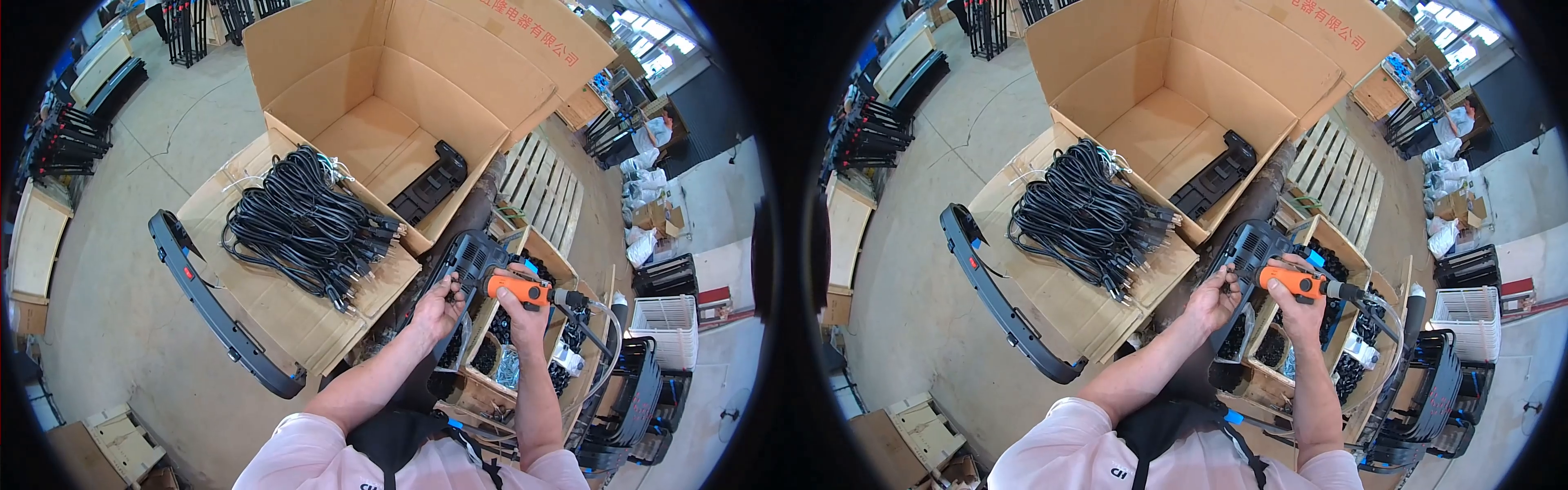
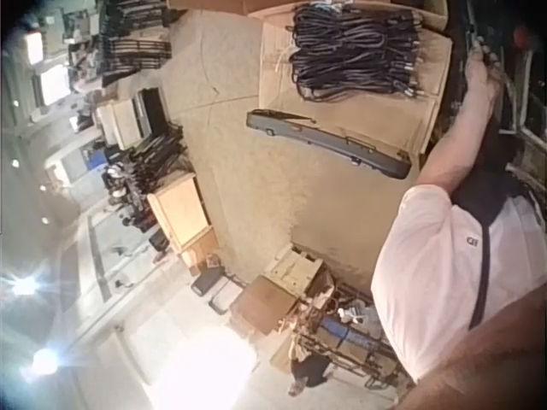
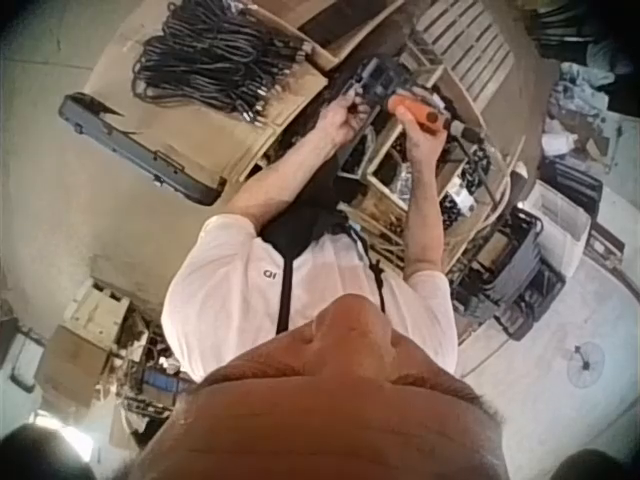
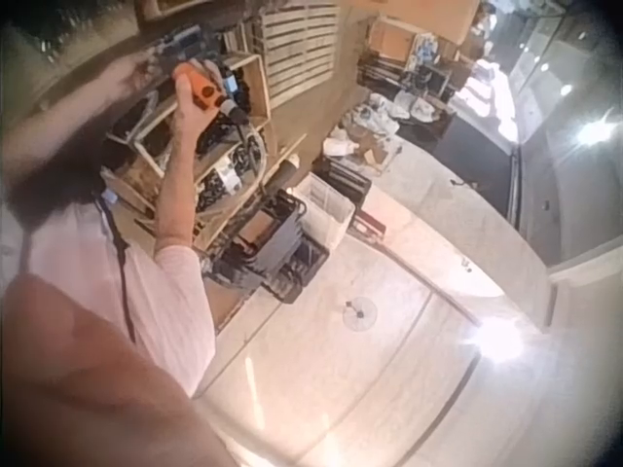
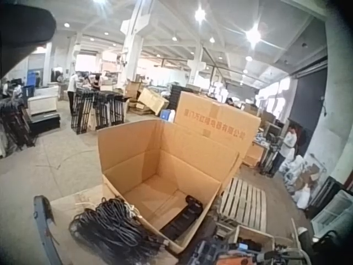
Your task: Assembling components and wiring for a leaf blower in a manufacturing setting.
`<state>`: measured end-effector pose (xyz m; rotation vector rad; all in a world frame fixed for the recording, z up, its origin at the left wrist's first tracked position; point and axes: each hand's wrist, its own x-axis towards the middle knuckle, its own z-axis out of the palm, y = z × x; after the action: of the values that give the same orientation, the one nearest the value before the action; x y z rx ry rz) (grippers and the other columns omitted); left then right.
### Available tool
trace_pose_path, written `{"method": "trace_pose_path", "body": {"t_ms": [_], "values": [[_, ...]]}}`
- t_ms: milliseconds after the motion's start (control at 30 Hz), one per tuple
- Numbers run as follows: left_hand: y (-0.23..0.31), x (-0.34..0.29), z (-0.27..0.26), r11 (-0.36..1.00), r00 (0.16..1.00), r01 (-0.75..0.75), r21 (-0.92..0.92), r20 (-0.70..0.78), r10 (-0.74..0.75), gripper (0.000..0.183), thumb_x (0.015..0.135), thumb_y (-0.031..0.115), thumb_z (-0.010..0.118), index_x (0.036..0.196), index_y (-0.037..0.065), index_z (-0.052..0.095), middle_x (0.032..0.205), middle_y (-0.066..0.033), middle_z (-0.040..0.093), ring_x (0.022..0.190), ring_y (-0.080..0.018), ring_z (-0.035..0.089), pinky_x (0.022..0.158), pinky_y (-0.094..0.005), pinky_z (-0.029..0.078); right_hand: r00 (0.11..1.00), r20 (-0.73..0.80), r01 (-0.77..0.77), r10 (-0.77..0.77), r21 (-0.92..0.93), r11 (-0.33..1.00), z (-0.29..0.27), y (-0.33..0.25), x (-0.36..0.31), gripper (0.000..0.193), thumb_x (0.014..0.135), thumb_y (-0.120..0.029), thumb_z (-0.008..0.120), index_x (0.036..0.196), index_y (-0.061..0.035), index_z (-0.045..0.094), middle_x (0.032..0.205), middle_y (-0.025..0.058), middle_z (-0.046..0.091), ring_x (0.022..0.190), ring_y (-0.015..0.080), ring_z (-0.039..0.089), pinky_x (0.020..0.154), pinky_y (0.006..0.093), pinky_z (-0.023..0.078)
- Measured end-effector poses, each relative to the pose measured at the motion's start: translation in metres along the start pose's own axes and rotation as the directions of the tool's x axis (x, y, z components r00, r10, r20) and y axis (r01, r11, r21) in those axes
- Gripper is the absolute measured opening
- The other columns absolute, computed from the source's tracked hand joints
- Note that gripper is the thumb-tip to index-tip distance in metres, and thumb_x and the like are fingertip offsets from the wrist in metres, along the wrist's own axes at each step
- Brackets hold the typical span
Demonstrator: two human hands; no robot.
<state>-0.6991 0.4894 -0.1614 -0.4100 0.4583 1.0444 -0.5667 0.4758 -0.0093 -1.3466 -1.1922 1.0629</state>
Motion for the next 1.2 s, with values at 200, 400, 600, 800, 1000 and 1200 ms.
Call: {"method": "trace_pose_path", "body": {"t_ms": [200,400,600,800,1000,1200], "values": [[0.003,-0.001,-0.005,0.998,0.999,0.031,-0.048,0.04,-0.03,0.02,0.109,0.027,0.058,0.118,0.01,0.065,0.084,0.0014,0.06,0.074,-0.0134,0.057,0.068,-0.028,0.052,1.0,-0.002,-0.005,0.005,-0.012,1.0,0.003,-0.004,-0.002,0.052,0.087,-0.003,0.078,0.134,0.0029,0.058,0.124,0.0187,0.073,0.112,0.0227,0.07,0.1,0.0367,0.056],[0.003,-0.004,-0.002,1.0,0.999,0.02,-0.013,0.051,-0.019,0.023,0.11,0.03,0.056,0.119,0.011,0.065,0.085,0.0021,0.059,0.073,-0.0133,0.058,0.068,-0.0288,0.052,1.0,0.015,0.007,-0.007,-0.034,0.999,0.003,-0.002,0.0,0.053,0.087,-0.002,0.079,0.135,0.003,0.058,0.124,0.0185,0.072,0.112,0.0225,0.07,0.1,0.0368,0.056],[-0.012,-0.019,0.005,0.984,0.998,0.05,0.169,-0.041,-0.044,0.028,0.113,0.03,0.048,0.117,0.007,0.063,0.09,-0.0018,0.063,0.077,-0.0164,0.061,0.071,-0.0297,0.054,1.0,-0.004,0.019,-0.019,-0.072,0.997,0.012,0.013,0.01,0.054,0.087,-0.003,0.08,0.135,0.003,0.058,0.124,0.0175,0.072,0.113,0.0221,0.07,0.102,0.0364,0.055],[-0.023,-0.042,-0.002,0.921,0.992,0.124,0.37,-0.057,-0.111,0.028,0.114,0.023,0.043,0.119,0.004,0.064,0.104,-0.0066,0.069,0.09,-0.0184,0.068,0.081,-0.0314,0.059,0.999,-0.013,0.037,-0.039,-0.1,0.994,0.017,0.031,0.025,0.052,0.087,-0.005,0.081,0.134,0.0022,0.059,0.122,0.015,0.072,0.111,0.0194,0.069,0.101,0.0338,0.055],[-0.025,-0.049,-0.035,0.857,0.975,0.074,0.51,0.144,-0.17,0.026,0.112,0.023,0.053,0.123,0.004,0.068,0.098,-0.0001,0.067,0.086,-0.0108,0.063,0.08,-0.0257,0.055,0.998,0.039,0.044,-0.039,-0.127,0.991,0.026,0.034,0.033,0.052,0.088,-0.005,0.079,0.134,0.0018,0.058,0.123,0.0159,0.072,0.111,0.0196,0.069,0.101,0.035,0.054],[-0.021,-0.076,-0.032,0.787,0.99,0.063,0.613,0.061,-0.127,0.028,0.111,0.022,0.055,0.127,0.002,0.068,0.094,0.0009,0.064,0.081,-0.0092,0.059,0.077,-0.0251,0.055,0.995,0.095,0.046,-0.025,-0.222,0.974,0.033,0.032,0.051,0.039,0.086,-0.006,0.081,0.122,0.0011,0.066,0.116,0.0118,0.074,0.107,0.0182,0.07,0.098,0.0342,0.055]]}}
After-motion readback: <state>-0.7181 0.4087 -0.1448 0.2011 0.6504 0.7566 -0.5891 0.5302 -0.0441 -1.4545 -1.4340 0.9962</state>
